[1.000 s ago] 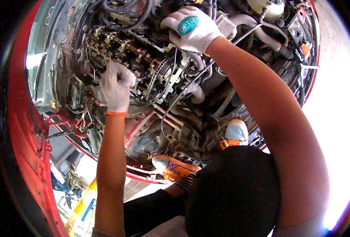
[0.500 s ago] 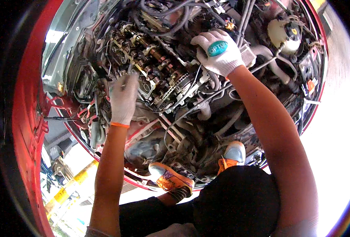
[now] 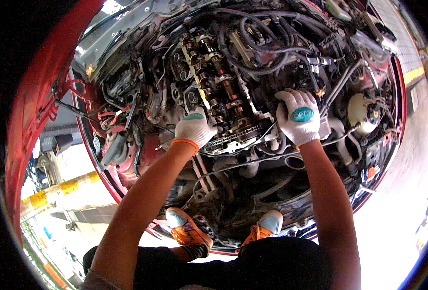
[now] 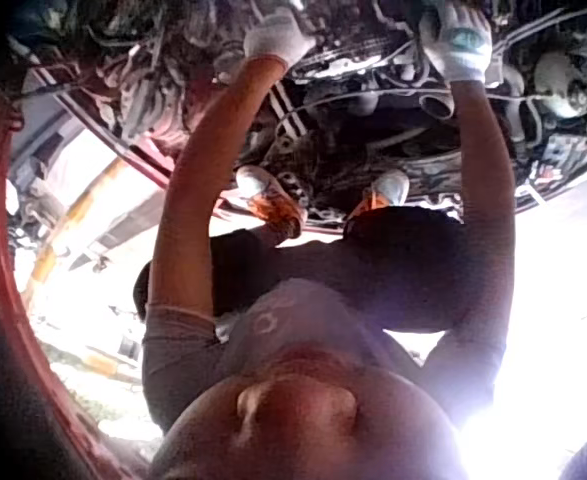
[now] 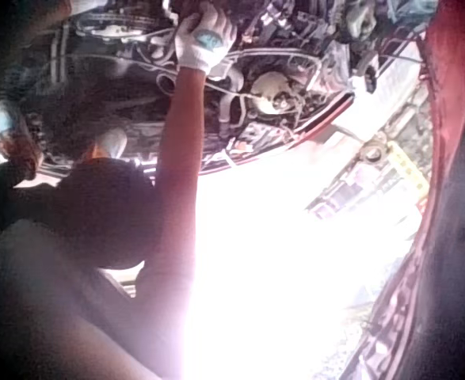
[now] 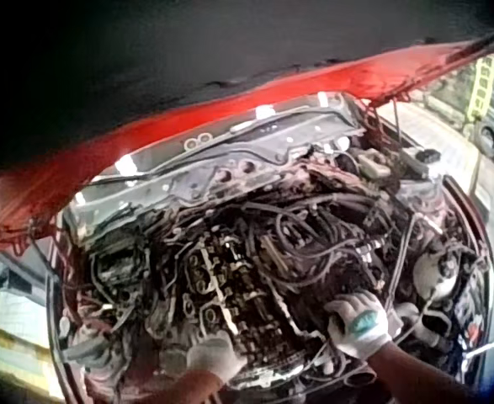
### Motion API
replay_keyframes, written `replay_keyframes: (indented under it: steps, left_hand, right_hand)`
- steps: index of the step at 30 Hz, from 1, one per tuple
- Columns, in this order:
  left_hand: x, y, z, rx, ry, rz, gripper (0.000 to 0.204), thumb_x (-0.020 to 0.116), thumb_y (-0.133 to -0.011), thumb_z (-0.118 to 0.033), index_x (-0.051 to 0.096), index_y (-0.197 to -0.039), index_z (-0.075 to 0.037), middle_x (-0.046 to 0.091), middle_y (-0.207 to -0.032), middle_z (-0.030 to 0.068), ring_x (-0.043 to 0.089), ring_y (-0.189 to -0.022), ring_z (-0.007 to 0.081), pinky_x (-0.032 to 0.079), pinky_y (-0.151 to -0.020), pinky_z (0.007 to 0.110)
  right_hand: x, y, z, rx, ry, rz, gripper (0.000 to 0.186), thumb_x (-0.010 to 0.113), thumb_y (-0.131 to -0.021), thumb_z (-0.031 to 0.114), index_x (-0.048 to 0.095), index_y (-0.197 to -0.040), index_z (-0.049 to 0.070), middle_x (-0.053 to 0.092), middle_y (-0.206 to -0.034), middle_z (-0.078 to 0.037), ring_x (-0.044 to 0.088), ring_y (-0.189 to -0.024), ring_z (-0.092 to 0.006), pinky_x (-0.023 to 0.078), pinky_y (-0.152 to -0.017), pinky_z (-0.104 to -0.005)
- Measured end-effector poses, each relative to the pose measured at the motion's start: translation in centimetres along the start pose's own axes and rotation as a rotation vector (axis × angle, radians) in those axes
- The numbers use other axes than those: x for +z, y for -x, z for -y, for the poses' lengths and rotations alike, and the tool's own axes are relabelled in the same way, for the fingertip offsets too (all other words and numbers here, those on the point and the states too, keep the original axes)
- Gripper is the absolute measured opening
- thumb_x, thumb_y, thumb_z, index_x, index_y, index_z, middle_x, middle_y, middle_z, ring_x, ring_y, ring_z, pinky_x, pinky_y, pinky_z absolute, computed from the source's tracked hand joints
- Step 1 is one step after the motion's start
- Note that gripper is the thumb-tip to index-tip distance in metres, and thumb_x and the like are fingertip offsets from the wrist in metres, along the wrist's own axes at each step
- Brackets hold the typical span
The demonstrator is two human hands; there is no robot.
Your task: The person works on a car engine with the hood open, using a wrench to tighten bolts on the cylinder head. They manipulate various components within the engine bay, including hoses and metal parts, while wearing gloves.
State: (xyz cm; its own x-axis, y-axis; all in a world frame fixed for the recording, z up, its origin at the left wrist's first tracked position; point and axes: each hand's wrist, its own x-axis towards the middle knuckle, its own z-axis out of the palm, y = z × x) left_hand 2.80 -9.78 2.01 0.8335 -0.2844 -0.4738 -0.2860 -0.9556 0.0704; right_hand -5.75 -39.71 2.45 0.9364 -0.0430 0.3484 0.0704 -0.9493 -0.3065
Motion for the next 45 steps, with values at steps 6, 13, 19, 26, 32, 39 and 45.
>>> replay_keyframes:
  steps: [6, 13, 19, 26, 32, 39, 45]
  left_hand:
    - [-0.2, -0.7, 0.0, 0.040, -0.040, 0.062, 0.058, 0.077, -0.092, -0.053, 0.063, -0.124, -0.007, 0.079, -0.105, 0.0064, 0.076, -0.103, 0.0273, 0.060, -0.082, 0.043]
    - [3.1, -1.6, 0.0, -0.002, 0.146, 0.068, 0.049, 0.080, -0.094, -0.042, 0.063, -0.118, -0.004, 0.080, -0.101, 0.0014, 0.078, -0.097, 0.0224, 0.062, -0.080, 0.038]
    - [5.6, -2.1, 1.1, 0.067, 0.246, 0.050, 0.039, 0.072, -0.098, -0.035, 0.062, -0.117, -0.003, 0.078, -0.103, 0.0090, 0.077, -0.093, 0.0245, 0.063, -0.075, 0.040]
    - [4.5, -0.7, -0.2, -0.026, 0.156, -0.042, 0.021, 0.063, -0.104, -0.019, 0.065, -0.118, -0.004, 0.078, -0.101, 0.0118, 0.078, -0.083, 0.0280, 0.063, -0.068, 0.040]
    - [4.6, -0.7, 0.7, 0.095, 0.002, -0.226, 0.052, 0.076, -0.093, -0.044, 0.057, -0.118, -0.002, 0.074, -0.082, 0.0095, 0.076, -0.075, 0.0343, 0.060, -0.071, 0.051]
    - [4.4, -1.1, 0.7, 0.080, 0.050, -0.138, 0.050, 0.078, -0.089, -0.045, 0.062, -0.114, -0.005, 0.076, -0.085, 0.0098, 0.076, -0.077, 0.0347, 0.056, -0.093, 0.053]
    - [3.8, -0.7, 1.1, 0.109, 0.043, -0.123, 0.038, 0.078, -0.090, -0.034, 0.065, -0.111, -0.006, 0.076, -0.090, 0.0094, 0.078, -0.080, 0.0320, 0.063, -0.069, 0.045]
  right_hand:
    - [0.2, 0.0, -0.1, 0.025, 0.024, 0.053, 0.032, 0.070, -0.085, 0.017, 0.071, -0.117, 0.013, 0.074, -0.120, -0.013, 0.069, -0.115, -0.0359, 0.046, -0.113, -0.0510]
    - [0.4, -0.2, 0.1, -0.009, 0.046, 0.040, 0.029, 0.069, -0.085, 0.014, 0.069, -0.115, 0.013, 0.074, -0.116, -0.013, 0.070, -0.112, -0.0357, 0.048, -0.110, -0.0517]
    - [0.6, -0.3, -0.1, -0.046, 0.031, 0.036, 0.032, 0.070, -0.085, 0.014, 0.066, -0.117, 0.013, 0.074, -0.118, -0.013, 0.070, -0.112, -0.0356, 0.048, -0.110, -0.0532]
    - [0.8, 0.0, -0.1, -0.015, 0.044, 0.029, 0.029, 0.071, -0.086, 0.017, 0.069, -0.115, 0.014, 0.074, -0.119, -0.013, 0.069, -0.113, -0.0357, 0.048, -0.109, -0.0526]
    - [0.7, 0.0, 0.5, 0.013, 0.078, 0.036, 0.025, 0.070, -0.089, 0.018, 0.071, -0.113, 0.013, 0.075, -0.118, -0.011, 0.069, -0.113, -0.0341, 0.047, -0.111, -0.0513]
    - [0.6, 0.0, 0.6, 0.018, 0.076, 0.037, 0.027, 0.071, -0.088, 0.019, 0.070, -0.115, 0.012, 0.074, -0.120, -0.012, 0.069, -0.115, -0.0333, 0.046, -0.113, -0.0509]
    - [0.8, 0.0, 0.3, 0.001, 0.065, 0.025, 0.028, 0.072, -0.087, 0.019, 0.069, -0.114, 0.013, 0.074, -0.118, -0.012, 0.069, -0.111, -0.0342, 0.047, -0.110, -0.0513]
